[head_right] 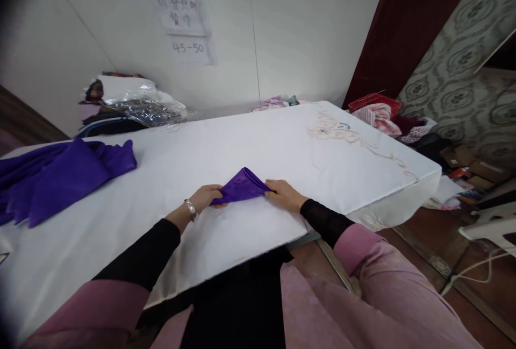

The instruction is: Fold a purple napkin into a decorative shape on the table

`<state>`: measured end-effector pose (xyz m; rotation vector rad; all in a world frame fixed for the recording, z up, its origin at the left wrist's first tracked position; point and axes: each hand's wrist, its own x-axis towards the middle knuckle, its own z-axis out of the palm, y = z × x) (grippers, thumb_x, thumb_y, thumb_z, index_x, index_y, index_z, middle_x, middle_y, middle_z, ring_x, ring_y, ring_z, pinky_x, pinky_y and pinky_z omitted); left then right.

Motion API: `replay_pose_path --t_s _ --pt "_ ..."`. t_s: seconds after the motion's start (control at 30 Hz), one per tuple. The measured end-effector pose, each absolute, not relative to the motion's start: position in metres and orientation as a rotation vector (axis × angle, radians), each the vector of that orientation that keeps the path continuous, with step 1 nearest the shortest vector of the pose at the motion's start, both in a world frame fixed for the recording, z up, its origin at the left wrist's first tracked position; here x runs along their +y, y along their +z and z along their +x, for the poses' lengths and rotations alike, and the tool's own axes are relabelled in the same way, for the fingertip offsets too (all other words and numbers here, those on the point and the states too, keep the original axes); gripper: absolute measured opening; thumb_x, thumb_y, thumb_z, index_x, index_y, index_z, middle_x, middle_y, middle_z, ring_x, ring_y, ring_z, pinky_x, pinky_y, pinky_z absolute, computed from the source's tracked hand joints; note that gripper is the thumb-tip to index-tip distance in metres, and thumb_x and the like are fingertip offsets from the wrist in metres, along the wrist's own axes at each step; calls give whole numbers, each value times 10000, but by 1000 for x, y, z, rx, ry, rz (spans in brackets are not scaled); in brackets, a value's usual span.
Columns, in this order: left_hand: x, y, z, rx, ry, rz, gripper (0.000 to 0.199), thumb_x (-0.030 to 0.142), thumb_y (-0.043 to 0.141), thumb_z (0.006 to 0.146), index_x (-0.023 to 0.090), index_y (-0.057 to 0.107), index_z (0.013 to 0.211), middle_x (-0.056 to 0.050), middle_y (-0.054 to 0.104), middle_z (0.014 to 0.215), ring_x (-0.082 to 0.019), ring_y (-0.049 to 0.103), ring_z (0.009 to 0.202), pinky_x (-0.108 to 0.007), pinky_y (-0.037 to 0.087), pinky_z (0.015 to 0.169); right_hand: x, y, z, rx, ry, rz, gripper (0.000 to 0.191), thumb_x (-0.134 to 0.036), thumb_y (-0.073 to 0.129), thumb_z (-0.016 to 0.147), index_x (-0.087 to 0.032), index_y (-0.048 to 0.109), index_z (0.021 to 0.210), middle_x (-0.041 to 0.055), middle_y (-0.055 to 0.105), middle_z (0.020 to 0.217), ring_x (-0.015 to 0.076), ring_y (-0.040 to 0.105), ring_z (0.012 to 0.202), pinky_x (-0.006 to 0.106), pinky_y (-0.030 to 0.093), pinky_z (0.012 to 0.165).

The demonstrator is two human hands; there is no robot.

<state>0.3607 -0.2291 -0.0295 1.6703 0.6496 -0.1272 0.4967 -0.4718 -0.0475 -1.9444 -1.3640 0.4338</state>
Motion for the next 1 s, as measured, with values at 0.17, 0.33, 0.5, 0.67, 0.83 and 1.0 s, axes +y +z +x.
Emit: replay_pose_path --t_s 0.17,0.33,0.5,0.67,0.83,1.0 --pt "-227 -24 364 583 -150 1494 173 156 542 538 168 612 695 3 642 567 -160 622 582 -270 504 585 -471 -35 504 -886 903 -1685 288 -402 503 817 -143 618 759 21 662 703 140 593 614 275 457 613" --pt "-227 -18 363 466 -211 1399 216 148 610 531 128 646 742 -18 662 621 -137 602 570 -247 478 580 -472 -25 510 -757 1117 -1524 327 -431 543 785 -120 633 744 55 678 659 129 609 552 239 456 525" --pt "-229 -10 358 244 -336 1225 376 199 708 647 131 643 1012 -81 711 923 -176 653 812 -284 484 789 -475 -15 507 -909 1190 -1499 320 -426 541 820 -125 634 766 54 696 723 123 623 594 239 479 564" --pt "-239 -16 360 186 -365 1094 462 235 735 672 125 610 1102 -111 696 1010 -188 661 841 -304 477 836 -475 -15 503 -1042 1282 -1507 354 -442 521 853 -120 651 783 43 677 674 114 606 590 248 482 619" --pt "-248 -32 366 359 -183 1135 523 201 794 572 144 613 1059 -60 716 889 -168 658 737 -299 491 769 -467 -27 502 -908 1191 -1568 367 -435 571 826 -140 622 1039 55 681 876 124 622 700 282 509 700" --pt "-249 -37 369 381 -112 1215 550 214 802 545 159 607 1057 -52 711 924 -192 659 792 -336 494 796 -457 -35 502 -981 988 -1609 697 -368 603 818 -217 292 1424 82 581 1226 157 594 954 337 473 870"
